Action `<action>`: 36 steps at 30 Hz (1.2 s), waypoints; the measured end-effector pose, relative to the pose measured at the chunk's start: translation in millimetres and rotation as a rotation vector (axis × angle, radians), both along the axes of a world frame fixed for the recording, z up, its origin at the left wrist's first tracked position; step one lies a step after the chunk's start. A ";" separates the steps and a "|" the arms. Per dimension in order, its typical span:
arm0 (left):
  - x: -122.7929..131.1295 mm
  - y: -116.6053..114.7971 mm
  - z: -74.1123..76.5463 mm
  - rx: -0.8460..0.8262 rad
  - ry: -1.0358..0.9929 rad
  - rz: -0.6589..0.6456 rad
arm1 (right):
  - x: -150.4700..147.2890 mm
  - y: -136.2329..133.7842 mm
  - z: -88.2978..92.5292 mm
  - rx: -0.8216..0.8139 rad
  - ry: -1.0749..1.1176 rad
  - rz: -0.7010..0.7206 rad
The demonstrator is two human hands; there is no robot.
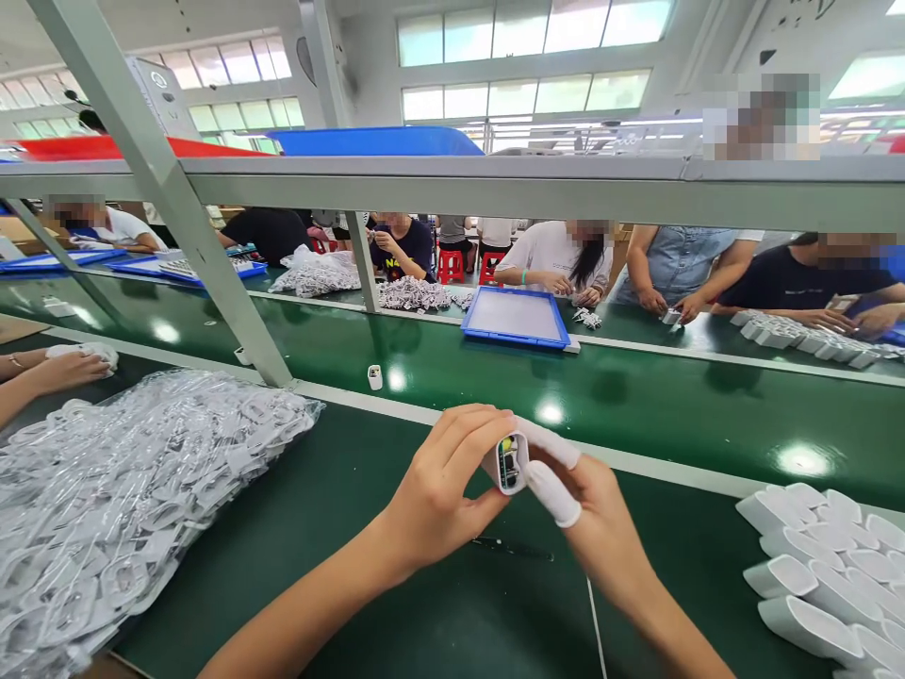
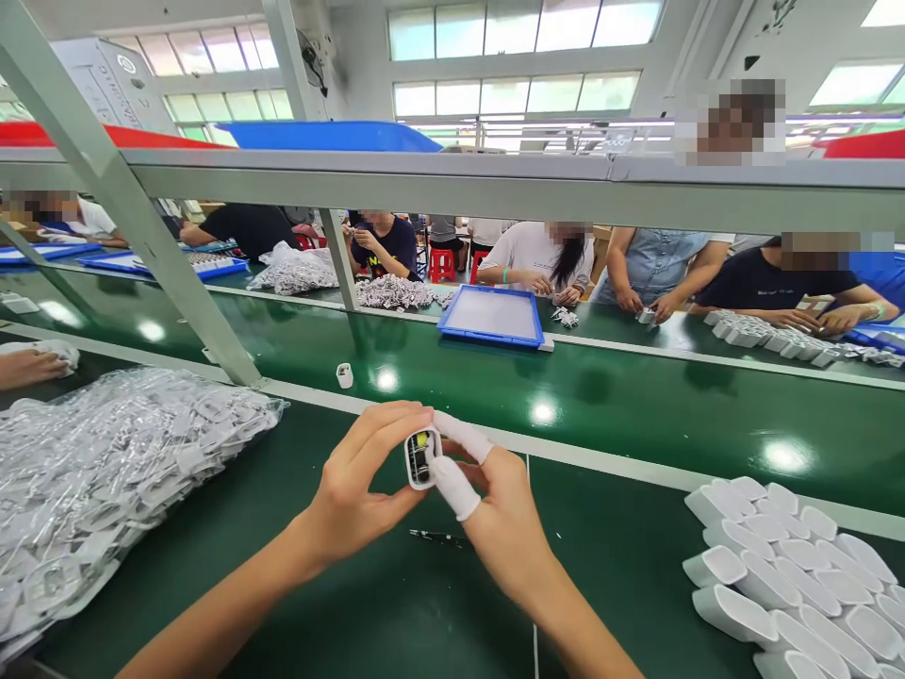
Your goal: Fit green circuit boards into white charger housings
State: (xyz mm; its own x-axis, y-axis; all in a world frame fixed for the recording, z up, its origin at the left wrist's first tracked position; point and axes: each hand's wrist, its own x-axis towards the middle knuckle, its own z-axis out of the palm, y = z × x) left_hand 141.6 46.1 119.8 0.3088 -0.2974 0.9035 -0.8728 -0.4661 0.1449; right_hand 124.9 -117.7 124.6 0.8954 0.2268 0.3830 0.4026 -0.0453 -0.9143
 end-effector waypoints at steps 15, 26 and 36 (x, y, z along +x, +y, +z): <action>-18.8 -5.1 0.0 0.169 -0.095 0.134 | -12.8 -0.6 11.5 -0.321 -0.461 -0.310; -12.9 -2.1 -3.0 0.149 0.100 -0.022 | 4.1 -16.0 11.1 -0.438 -0.474 -0.183; -7.0 -2.1 -2.3 0.235 -0.081 0.038 | 7.6 -24.4 16.1 -0.285 0.117 0.153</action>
